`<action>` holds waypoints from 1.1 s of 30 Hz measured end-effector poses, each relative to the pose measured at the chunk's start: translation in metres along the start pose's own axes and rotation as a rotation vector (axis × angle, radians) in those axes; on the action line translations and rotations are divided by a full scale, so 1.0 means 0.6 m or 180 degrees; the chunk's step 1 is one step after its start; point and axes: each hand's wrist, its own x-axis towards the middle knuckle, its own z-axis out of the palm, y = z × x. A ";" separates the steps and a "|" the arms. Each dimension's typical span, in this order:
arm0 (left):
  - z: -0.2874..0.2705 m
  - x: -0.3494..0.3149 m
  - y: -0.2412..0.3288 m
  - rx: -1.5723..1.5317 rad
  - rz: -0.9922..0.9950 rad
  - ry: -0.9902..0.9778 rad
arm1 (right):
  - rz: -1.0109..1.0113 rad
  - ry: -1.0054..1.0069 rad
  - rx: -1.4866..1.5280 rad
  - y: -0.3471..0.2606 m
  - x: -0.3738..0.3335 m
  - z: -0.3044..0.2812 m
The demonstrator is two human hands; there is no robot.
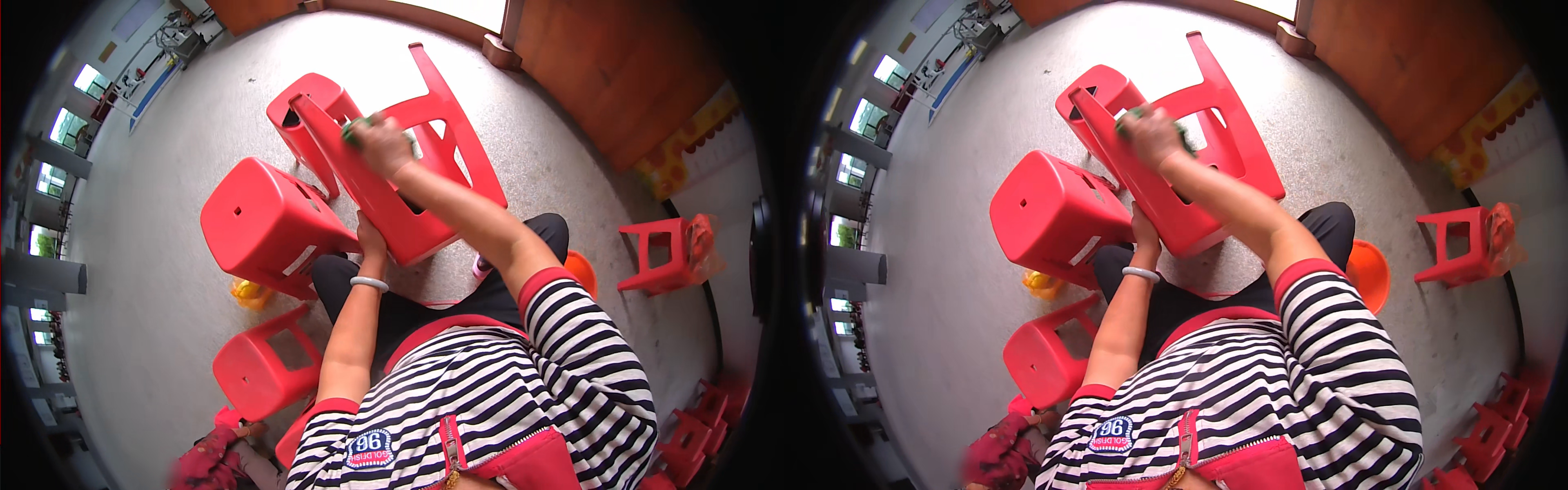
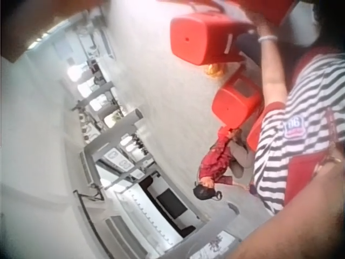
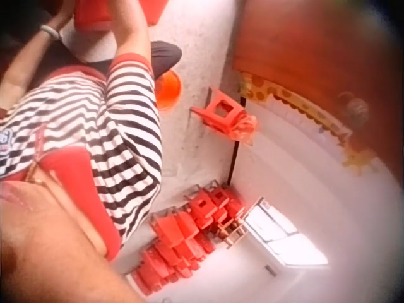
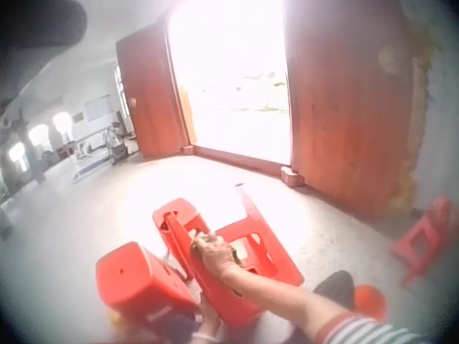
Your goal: The recorder is cleaning red plastic stools using a green cloth and a bucket of water.
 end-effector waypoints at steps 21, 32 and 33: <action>-0.006 -0.015 -0.007 -0.0591 -0.0526 -0.0439 | 0.1058 -0.0520 -0.0159 0.264 -0.009 -0.140; -0.001 0.006 0.084 0.0771 -0.0023 -0.0386 | 0.0869 -0.0621 -0.0058 0.258 -0.050 -0.176; 0.037 -0.025 0.125 0.1925 0.0506 -0.0184 | 0.0942 -0.0703 -0.0071 0.270 -0.051 -0.184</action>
